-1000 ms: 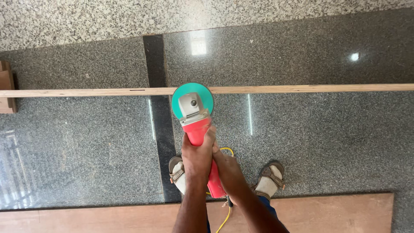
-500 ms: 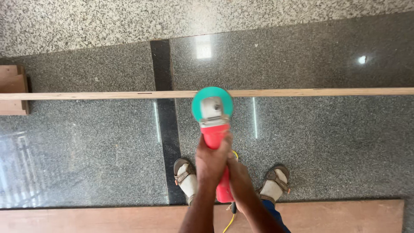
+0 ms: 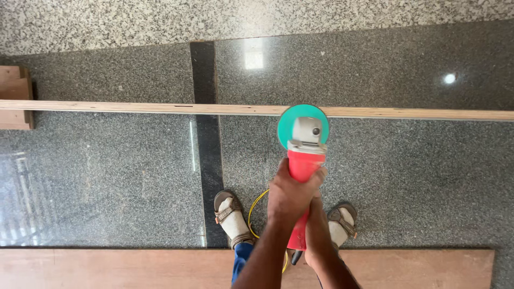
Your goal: The person uses a handheld angle grinder with a green sanding disc to sand the surface of a long, thin wooden plank. The plank is positioned on a speckled grey tiled floor, resting on a small wooden block at one end. The person moves the tool back and forth along the length of the plank to smooth the wood.
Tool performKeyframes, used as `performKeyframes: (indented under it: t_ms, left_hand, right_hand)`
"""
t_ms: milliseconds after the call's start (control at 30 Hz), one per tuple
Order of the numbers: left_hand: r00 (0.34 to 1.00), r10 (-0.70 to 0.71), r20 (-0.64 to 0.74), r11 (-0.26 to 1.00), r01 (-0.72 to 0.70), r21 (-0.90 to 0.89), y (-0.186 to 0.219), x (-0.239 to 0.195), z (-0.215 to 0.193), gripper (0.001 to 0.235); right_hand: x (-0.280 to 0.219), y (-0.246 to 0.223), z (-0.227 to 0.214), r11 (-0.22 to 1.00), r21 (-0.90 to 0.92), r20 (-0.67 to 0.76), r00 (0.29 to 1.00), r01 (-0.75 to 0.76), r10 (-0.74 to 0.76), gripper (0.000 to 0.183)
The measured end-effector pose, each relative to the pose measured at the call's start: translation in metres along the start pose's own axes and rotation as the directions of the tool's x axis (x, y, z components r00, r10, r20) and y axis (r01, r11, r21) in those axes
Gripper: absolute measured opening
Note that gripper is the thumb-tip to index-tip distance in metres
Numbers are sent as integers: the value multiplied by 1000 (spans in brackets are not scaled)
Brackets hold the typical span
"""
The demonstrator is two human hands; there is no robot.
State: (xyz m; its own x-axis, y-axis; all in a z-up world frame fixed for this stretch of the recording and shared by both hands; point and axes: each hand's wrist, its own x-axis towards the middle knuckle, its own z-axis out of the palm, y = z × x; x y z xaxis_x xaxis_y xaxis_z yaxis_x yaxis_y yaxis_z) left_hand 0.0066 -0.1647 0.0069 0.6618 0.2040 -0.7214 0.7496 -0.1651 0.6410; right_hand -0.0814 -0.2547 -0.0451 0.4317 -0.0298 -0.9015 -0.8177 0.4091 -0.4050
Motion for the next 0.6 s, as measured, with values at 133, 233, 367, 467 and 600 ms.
performKeyframes:
  t_ms: [133,233,367,467,600]
  left_hand:
    - [998,5,-70,995,-12,-102,-6,6,-14,56]
    - [986,-42,-159,989,19,-145,-16,17,-43,55]
    - [963,-23,-270,978,-33,-204,-29,29,-73,51]
    - [965,9,-262,963,-78,-257,-32,29,-70,51]
    - [989,-66,-131,985,43,-167,-21,20,-43,54]
  right_hand:
    - [4,4,17,998,-70,7,1000,-2,3,56]
    - [7,4,46,978,-199,164,986,56,-23,58]
    - [10,-2,78,935,-338,281,960,111,-12,65]
    - [7,-2,76,940,-328,272,962,89,4,64]
    - [3,-5,47,954,-299,132,991,29,12,63]
